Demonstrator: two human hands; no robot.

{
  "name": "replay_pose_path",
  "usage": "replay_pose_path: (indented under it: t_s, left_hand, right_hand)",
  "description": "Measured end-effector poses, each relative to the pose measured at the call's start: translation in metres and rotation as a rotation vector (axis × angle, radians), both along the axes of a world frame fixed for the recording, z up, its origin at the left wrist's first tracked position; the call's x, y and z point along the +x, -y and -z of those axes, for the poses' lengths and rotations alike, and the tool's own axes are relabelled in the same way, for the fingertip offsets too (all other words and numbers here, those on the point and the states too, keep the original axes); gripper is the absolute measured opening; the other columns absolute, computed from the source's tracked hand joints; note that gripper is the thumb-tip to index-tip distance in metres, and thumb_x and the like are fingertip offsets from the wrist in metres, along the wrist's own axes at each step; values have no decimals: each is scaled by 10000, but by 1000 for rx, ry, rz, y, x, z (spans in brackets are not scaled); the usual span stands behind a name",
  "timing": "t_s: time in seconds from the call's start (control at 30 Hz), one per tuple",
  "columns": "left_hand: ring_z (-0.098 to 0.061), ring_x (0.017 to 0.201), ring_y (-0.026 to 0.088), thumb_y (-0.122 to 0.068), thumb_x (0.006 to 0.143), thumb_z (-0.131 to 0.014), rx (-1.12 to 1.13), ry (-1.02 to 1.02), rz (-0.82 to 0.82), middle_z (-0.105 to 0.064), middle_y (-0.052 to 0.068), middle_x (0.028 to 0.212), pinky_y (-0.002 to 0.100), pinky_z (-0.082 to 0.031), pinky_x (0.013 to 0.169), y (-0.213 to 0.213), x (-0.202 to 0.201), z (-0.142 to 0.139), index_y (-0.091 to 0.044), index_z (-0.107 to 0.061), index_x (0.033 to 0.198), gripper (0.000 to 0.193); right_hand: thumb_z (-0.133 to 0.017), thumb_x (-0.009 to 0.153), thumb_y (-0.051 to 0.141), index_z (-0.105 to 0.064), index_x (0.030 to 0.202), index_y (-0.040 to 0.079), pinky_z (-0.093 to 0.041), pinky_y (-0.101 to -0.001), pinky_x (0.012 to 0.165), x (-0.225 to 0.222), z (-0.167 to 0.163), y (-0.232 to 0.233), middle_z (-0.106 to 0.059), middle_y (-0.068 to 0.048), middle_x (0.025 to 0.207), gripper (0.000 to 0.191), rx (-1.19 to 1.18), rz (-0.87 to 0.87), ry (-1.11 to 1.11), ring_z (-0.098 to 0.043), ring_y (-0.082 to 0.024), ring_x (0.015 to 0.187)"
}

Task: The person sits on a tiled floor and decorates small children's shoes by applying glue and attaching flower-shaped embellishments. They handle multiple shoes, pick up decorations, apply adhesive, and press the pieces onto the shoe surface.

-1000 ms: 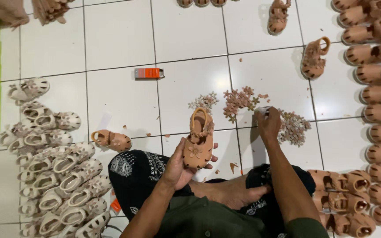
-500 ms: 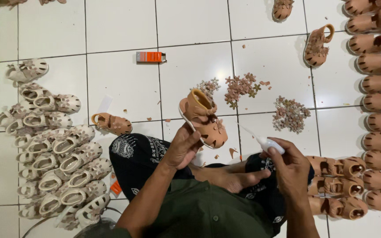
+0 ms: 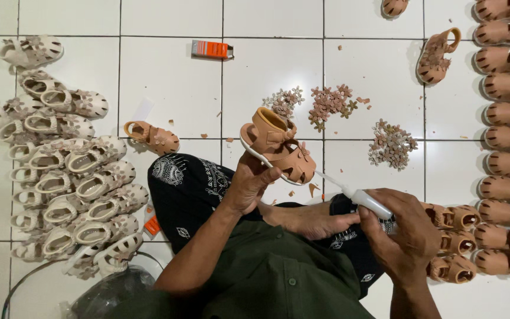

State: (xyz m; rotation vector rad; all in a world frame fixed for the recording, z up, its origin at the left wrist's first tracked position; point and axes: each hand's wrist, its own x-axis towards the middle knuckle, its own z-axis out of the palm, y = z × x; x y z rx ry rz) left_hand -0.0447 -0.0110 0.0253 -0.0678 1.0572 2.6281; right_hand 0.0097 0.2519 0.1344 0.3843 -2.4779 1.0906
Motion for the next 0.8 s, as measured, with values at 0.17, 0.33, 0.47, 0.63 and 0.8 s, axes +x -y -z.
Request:
replay_pose_path:
  t_s: [0.17,0.33,0.47,0.63,0.8]
  left_hand:
    - [-576,1307,236,-158,839,-875,8,0,-4,-565,124,1392,393,-541,1121,4,2,3,1,-419,1486,807]
    - [-565,1316,245,-176,830,-875,-8,4,-10,-556,129,1386,408,-532,1124,7,3,4,-5,-398,1484,827]
    - [-562,1328,255,-181,835,-878,8,-11,-2,-555,139,1394,420,-527,1135,9,3,4,9,-400,1484,828]
    - [-551,1339,249,-193,831,-883,10,-14,-4,-549,131,1408,419,-518,1143,10,3,2,2,-396,1487,839]
    - [-555,1342,263,-202,831,-882,-2,-8,11,-546,154,1399,428,-522,1150,10,3,1,17,-386,1494,856]
  right_hand:
    - [-808,919,35,-621,1179,13,-642,-322,775,-3,4,8,-739,-166,1083,320,33,-59,-77,-755,-297,1050]
    - [-810,926,55,-637,1161,11,-631,-320,774,0,3,10,-743,-175,1082,294,85,-42,-22,-755,-268,1012]
    - [-827,891,89,-668,1091,0,-608,-289,689,-4,4,12,-759,-182,1043,270,108,-25,-13,-763,-244,981]
    - [-809,898,85,-691,1124,5,-622,-318,774,-1,0,16,-746,-182,1077,267,103,-7,66,-754,-246,1002]
    - [-805,910,93,-689,1142,9,-630,-312,808,-3,1,16,-745,-175,1088,272,97,-24,57,-756,-238,1012]
